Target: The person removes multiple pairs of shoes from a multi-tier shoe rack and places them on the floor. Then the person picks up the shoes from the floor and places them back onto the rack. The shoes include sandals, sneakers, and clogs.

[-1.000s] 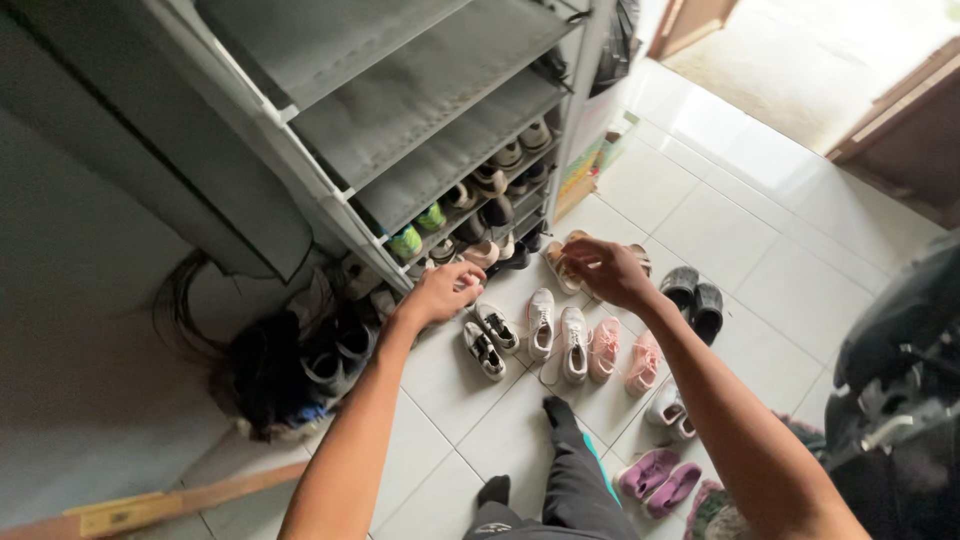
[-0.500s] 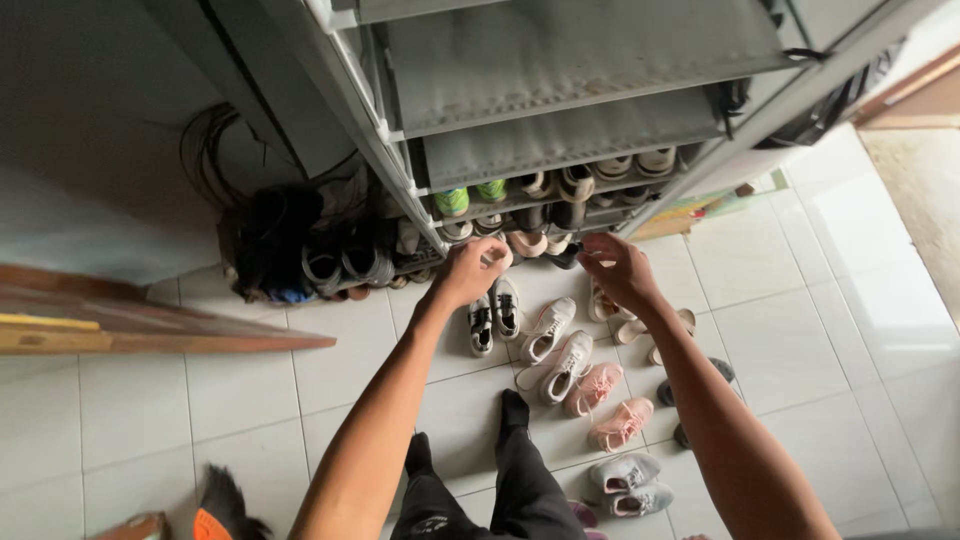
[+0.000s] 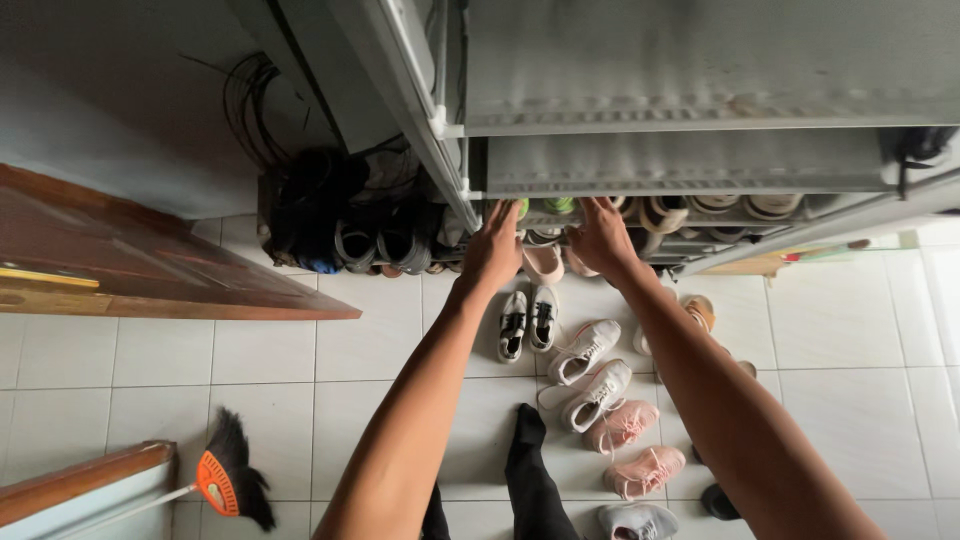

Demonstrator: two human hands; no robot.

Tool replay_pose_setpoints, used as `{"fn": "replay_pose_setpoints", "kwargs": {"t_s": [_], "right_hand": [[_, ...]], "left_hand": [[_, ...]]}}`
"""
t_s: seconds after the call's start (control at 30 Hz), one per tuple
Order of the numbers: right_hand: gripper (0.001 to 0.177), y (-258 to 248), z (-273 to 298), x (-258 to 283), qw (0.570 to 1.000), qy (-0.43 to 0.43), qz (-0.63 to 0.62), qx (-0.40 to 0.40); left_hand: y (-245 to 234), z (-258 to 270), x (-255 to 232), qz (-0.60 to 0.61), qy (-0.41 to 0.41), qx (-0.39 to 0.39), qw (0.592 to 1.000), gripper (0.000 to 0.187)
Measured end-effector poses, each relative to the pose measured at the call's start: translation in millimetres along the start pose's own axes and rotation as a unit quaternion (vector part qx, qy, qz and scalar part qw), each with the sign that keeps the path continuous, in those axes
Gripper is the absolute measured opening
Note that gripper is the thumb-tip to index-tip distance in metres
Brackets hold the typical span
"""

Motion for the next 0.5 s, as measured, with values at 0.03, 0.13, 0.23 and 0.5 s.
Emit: {"fn": "replay_pose_setpoints", "kwargs": {"t_s": [0.03,0.13,0.23,0.5], "right_hand": [[0.045,17,-10,-10,0.998,0.018,0.057,0.032],[0.048,49,-29,-31,0.991,0.003,0.111,0.074],[0.042,61,-37,-38,0.992,0.003,0.103,0.078],[0.037,10,5,36,0.997,-0.044,0.060,0.029]], "left_hand": [[15,-6,11,-0.018,-0.025,0.025,0.999,0.057],[56,-18,42,-0.124,-0.062,0.090,0.986,0.061],[87,-27,64,-0.199,-0.070,0.135,0.968,0.047],[51,4,21,-0.069,-0.011,0.099,0.993,0.056]]}}
Point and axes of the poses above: each hand's wrist, its own z-axis away from the middle knuckle, its own y-axis out of the palm, x = y × z, the point moved 8 cm from there along -z, towards the middle knuckle, and after that the axes turned 9 degrees about -x, right-handed, at the moved point
